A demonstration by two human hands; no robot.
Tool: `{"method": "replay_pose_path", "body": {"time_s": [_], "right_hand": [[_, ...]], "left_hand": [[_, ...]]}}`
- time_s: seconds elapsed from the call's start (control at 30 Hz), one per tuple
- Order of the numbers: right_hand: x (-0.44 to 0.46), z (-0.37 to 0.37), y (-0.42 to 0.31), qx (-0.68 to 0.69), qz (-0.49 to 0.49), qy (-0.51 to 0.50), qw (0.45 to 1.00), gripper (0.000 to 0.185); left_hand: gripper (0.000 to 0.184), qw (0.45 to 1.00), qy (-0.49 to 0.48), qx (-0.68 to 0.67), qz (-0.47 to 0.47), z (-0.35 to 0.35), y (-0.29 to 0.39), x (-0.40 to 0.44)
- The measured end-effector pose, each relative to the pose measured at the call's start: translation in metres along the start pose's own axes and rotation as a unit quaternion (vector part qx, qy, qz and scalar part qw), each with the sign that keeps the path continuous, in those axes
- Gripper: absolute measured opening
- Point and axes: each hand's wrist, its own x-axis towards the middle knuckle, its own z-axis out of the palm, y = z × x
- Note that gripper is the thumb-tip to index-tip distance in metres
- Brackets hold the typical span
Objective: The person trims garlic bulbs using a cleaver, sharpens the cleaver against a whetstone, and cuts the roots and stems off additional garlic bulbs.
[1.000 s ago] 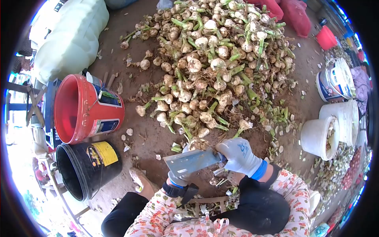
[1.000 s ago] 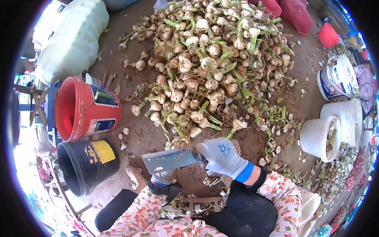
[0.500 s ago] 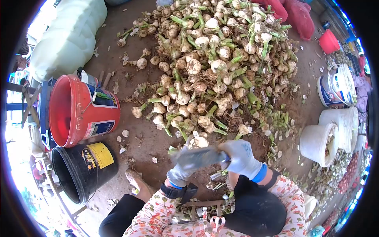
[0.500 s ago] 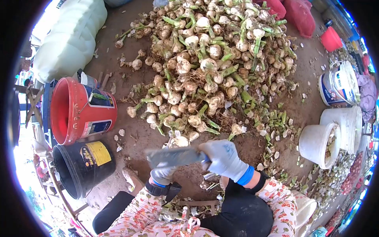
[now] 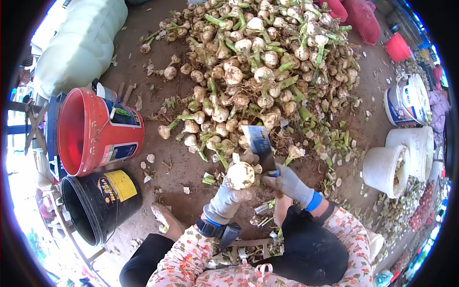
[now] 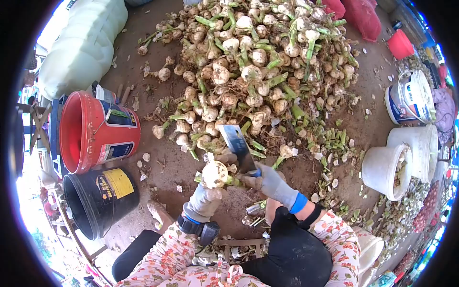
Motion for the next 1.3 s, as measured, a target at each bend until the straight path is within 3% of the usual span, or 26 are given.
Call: {"method": "replay_pose_path", "body": {"time_s": [0.1, 0.13, 0.23, 0.27, 0.3, 0.37, 0.43, 0.5, 0.53, 0.6, 0.67, 0.77, 0.8, 0.87, 0.93, 1.03, 1.13, 1.23, 1.3], "right_hand": [[-0.001, -0.001, 0.000, 0.174, 0.021, 0.019, 0.984, 0.028], [-0.004, -0.004, -0.005, 0.254, 0.064, 0.037, 0.964, 0.026], [-0.003, -0.014, -0.010, 0.153, -0.029, 0.120, 0.980, 0.024], [-0.002, -0.012, -0.012, 0.151, -0.054, 0.149, 0.976, 0.024], [-0.004, -0.007, -0.016, 0.121, -0.057, 0.115, 0.984, 0.024], [-0.004, 0.000, -0.026, 0.058, -0.071, 0.044, 0.995, 0.022], [-0.006, 0.000, -0.038, -0.075, -0.232, 0.142, 0.959, 0.024], [-0.006, 0.001, -0.043, -0.202, -0.378, 0.234, 0.873, 0.026], [-0.010, -0.002, -0.036, -0.175, -0.410, 0.187, 0.876, 0.032], [-0.002, -0.004, -0.007, -0.320, -0.205, 0.122, 0.917, 0.031], [0.007, -0.019, 0.028, -0.438, -0.035, 0.099, 0.893, 0.030], [-0.001, -0.019, 0.034, -0.272, -0.095, 0.223, 0.931, 0.031], [-0.002, -0.021, 0.029, -0.208, -0.093, 0.217, 0.949, 0.033], [0.004, -0.030, 0.014, -0.212, -0.053, 0.193, 0.957, 0.034], [0.008, -0.033, 0.022, -0.218, -0.020, 0.187, 0.958, 0.037], [0.013, -0.032, 0.034, -0.106, 0.026, 0.172, 0.979, 0.040], [0.018, -0.042, 0.043, -0.170, 0.028, 0.149, 0.974, 0.040], [0.019, -0.043, 0.025, -0.261, 0.021, 0.148, 0.954, 0.037], [0.013, -0.032, -0.001, -0.306, -0.019, 0.137, 0.942, 0.034]], "left_hand": [[0.089, 0.997, 0.029, 0.066, 0.016, -0.012, -0.020, 0.000], [0.090, 0.989, 0.085, 0.121, -0.025, -0.009, -0.016, -0.011], [0.087, 0.991, 0.003, 0.103, -0.081, -0.025, -0.002, -0.021], [0.076, 0.963, 0.002, 0.244, -0.115, -0.024, -0.004, -0.019], [0.066, 0.913, 0.002, 0.379, -0.149, -0.018, -0.002, -0.015], [0.048, 0.756, 0.001, 0.622, -0.204, -0.007, -0.002, -0.004], [0.036, 0.793, 0.074, 0.585, -0.154, -0.019, -0.022, -0.004], [0.035, 0.841, 0.126, 0.505, -0.145, -0.030, -0.029, 0.000], [0.035, 0.867, 0.115, 0.476, -0.091, -0.035, -0.031, 0.001], [0.036, 0.855, 0.117, 0.495, -0.097, -0.027, -0.029, -0.005], [0.039, 0.847, 0.125, 0.507, -0.100, -0.032, -0.034, -0.008], [0.044, 0.787, 0.066, 0.613, -0.034, -0.087, -0.054, -0.018], [0.059, 0.755, 0.089, 0.645, -0.079, -0.097, -0.047, -0.017], [0.063, 0.767, 0.303, 0.538, -0.177, -0.121, -0.037, 0.003], [0.057, 0.792, 0.415, 0.431, -0.120, -0.129, -0.022, 0.035], [0.054, 0.809, 0.452, 0.371, -0.057, -0.193, -0.055, 0.096], [0.060, 0.866, 0.426, 0.228, -0.128, -0.185, -0.032, 0.095], [0.068, 0.964, 0.265, 0.010, -0.012, -0.148, -0.012, 0.052], [0.072, 0.979, 0.189, 0.070, 0.035, -0.141, -0.016, 0.026]]}}
